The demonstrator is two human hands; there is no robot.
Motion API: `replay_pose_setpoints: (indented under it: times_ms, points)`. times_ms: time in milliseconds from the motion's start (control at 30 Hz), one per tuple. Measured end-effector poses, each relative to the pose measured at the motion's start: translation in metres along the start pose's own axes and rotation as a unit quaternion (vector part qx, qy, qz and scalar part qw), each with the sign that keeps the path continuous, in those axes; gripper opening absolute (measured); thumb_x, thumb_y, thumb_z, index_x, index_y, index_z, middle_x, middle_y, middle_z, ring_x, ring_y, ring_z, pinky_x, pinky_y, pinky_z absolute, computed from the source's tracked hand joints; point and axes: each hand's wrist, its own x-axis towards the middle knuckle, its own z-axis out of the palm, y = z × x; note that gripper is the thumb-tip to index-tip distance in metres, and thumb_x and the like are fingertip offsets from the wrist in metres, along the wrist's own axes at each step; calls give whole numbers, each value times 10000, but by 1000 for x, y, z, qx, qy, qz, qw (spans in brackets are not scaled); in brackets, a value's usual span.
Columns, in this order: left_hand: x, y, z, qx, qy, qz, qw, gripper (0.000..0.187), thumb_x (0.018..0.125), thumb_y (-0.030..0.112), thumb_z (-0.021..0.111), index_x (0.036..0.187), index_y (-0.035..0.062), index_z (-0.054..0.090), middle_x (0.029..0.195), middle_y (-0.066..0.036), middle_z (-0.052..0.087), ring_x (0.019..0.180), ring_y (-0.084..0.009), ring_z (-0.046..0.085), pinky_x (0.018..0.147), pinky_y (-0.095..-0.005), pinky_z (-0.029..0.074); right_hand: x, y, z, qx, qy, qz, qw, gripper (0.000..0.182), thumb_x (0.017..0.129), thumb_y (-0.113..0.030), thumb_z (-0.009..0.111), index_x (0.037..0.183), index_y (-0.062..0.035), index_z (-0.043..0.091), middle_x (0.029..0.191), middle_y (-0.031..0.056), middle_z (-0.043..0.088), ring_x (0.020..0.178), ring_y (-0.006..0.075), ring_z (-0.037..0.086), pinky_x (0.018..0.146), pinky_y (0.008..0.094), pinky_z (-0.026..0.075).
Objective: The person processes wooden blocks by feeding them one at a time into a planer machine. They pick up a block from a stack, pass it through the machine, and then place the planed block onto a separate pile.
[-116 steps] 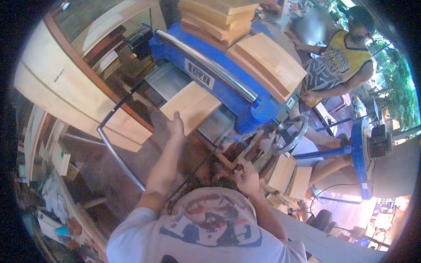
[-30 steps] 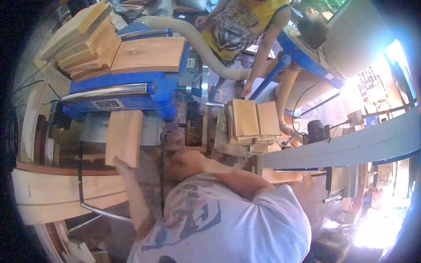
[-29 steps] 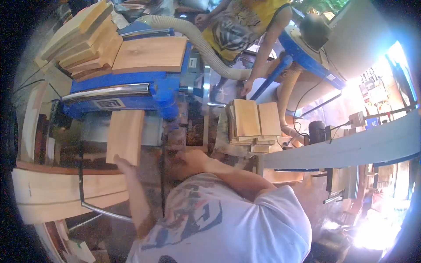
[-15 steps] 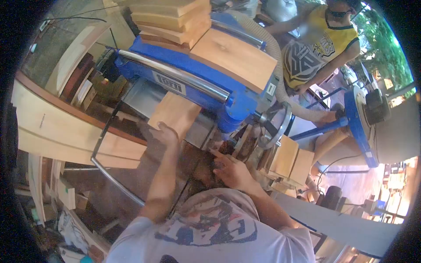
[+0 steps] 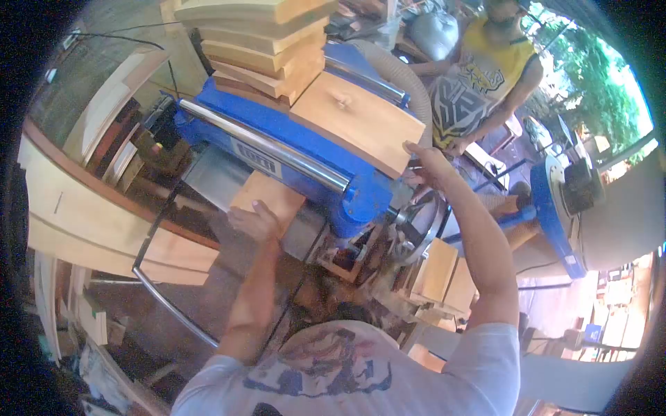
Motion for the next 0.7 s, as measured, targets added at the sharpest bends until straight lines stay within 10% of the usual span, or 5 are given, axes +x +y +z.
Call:
replay_pose_setpoints:
  times_ms: [300, 500, 700]
  points:
    - [2, 29, 5, -38, -12, -37, 999, 804, 962, 413, 543, 1452, -141, 229, 1443, -367, 287, 1368, -505, 256, 1150, -599, 180, 38, -12, 5, 131, -7, -160, 978, 543, 869, -299, 738, 1304, -47, 533, 1160, 102, 642, 1095, 215, 625, 841, 396, 572]
    - [-25, -38, 10, -56, -92, -41, 993, 823, 955, 392, 595, 1475, -128, 225, 1469, -332, 309, 1378, -440, 296, 1167, -512, 215, -68, -59, 27, 110, 138, -316, 932, 586, 782, -224, 741, 1251, 79, 561, 1078, 164, 653, 901, 243, 670, 786, 365, 539]
    - [3, 45, -187, -562, -308, -132, 756, 772, 961, 361, 625, 1490, -82, 280, 1430, -226, 467, 1324, -283, 462, 1119, -404, 345, -200, -60, 20, 54, 69, -460, 884, 624, 790, -322, 707, 1220, 106, 559, 1071, 195, 656, 910, 241, 679, 785, 332, 549]
